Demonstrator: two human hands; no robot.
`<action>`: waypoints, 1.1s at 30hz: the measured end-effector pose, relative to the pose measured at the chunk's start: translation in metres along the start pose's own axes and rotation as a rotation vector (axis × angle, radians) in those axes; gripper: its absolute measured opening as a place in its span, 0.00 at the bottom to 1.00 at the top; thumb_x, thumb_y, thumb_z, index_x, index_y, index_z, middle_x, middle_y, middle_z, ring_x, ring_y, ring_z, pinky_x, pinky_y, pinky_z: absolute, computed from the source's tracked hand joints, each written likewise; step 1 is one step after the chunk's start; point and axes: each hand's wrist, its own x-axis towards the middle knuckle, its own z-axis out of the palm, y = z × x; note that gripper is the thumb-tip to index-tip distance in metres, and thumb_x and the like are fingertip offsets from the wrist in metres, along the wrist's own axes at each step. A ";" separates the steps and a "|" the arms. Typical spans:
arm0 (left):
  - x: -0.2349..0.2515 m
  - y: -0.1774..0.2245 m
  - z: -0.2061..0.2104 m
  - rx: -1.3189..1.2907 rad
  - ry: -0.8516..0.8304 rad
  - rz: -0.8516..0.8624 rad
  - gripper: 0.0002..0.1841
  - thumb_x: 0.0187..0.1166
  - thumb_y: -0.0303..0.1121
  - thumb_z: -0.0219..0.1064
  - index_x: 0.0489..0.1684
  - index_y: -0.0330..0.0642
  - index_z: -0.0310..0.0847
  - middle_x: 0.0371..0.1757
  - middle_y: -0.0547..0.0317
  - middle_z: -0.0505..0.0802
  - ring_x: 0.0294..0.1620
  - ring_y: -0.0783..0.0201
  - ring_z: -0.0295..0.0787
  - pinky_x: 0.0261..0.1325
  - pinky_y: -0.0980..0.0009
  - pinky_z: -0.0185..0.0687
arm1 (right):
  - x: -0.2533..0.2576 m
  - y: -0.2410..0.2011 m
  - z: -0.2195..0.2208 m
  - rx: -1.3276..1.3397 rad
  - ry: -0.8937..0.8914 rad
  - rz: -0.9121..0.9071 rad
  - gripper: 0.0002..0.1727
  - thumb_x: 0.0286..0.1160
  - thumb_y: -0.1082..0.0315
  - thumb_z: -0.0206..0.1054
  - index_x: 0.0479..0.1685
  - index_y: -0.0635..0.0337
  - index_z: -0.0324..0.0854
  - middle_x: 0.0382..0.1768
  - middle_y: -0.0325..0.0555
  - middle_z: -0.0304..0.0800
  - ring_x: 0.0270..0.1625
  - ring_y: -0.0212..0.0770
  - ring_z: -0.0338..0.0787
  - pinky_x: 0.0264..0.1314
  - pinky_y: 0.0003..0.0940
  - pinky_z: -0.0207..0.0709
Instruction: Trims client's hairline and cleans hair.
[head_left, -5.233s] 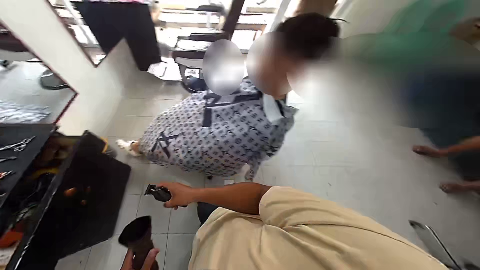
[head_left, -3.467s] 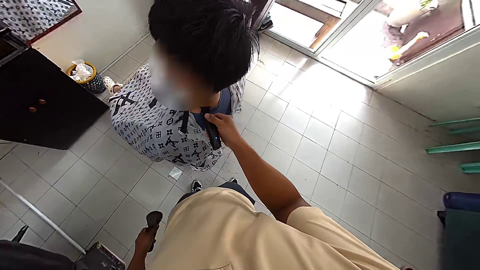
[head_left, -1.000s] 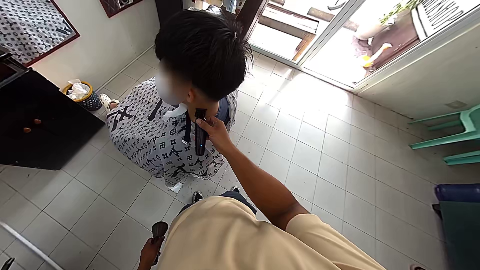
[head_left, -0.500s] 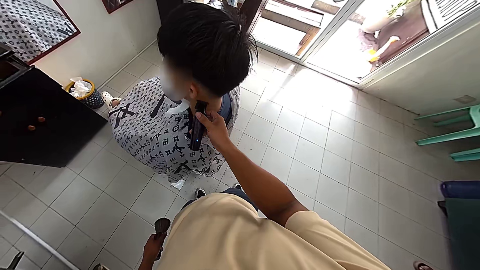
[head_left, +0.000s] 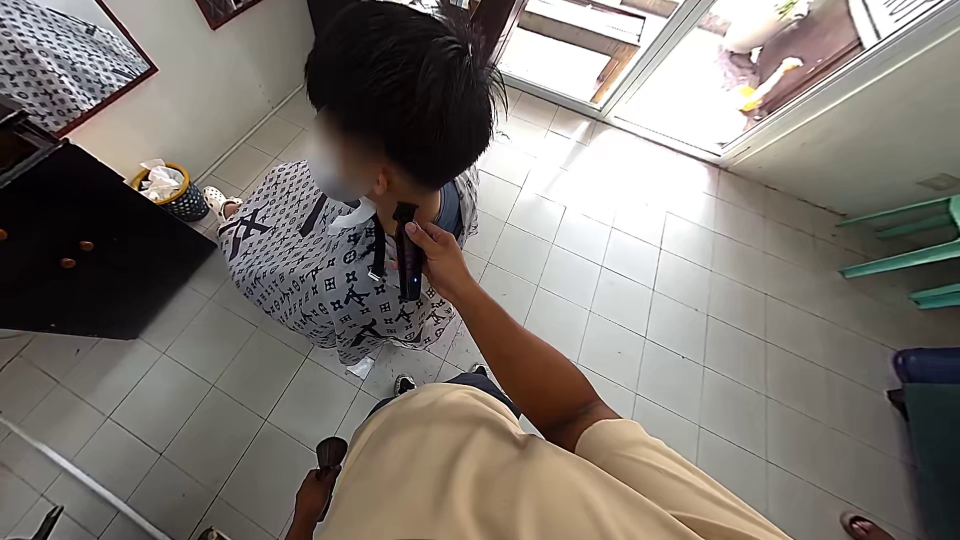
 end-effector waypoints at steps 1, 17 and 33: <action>-0.006 0.006 -0.004 0.005 0.003 0.009 0.29 0.78 0.52 0.73 0.60 0.32 0.84 0.52 0.34 0.92 0.56 0.39 0.89 0.64 0.40 0.80 | -0.001 0.001 0.002 0.021 -0.008 -0.039 0.15 0.91 0.62 0.57 0.59 0.67 0.74 0.39 0.52 0.89 0.36 0.43 0.93 0.42 0.40 0.92; -0.010 0.012 -0.008 0.009 -0.017 -0.014 0.30 0.79 0.53 0.72 0.62 0.31 0.83 0.54 0.34 0.91 0.58 0.40 0.89 0.65 0.41 0.79 | -0.005 0.001 -0.004 0.096 -0.139 -0.150 0.14 0.93 0.63 0.51 0.60 0.65 0.73 0.35 0.50 0.91 0.32 0.41 0.94 0.39 0.37 0.92; -0.014 0.014 0.002 -0.034 0.022 -0.031 0.30 0.78 0.54 0.72 0.60 0.32 0.83 0.49 0.35 0.92 0.49 0.41 0.91 0.57 0.41 0.83 | 0.011 -0.011 -0.058 -0.170 -0.054 0.021 0.16 0.91 0.60 0.59 0.54 0.68 0.79 0.31 0.50 0.88 0.25 0.39 0.89 0.30 0.33 0.89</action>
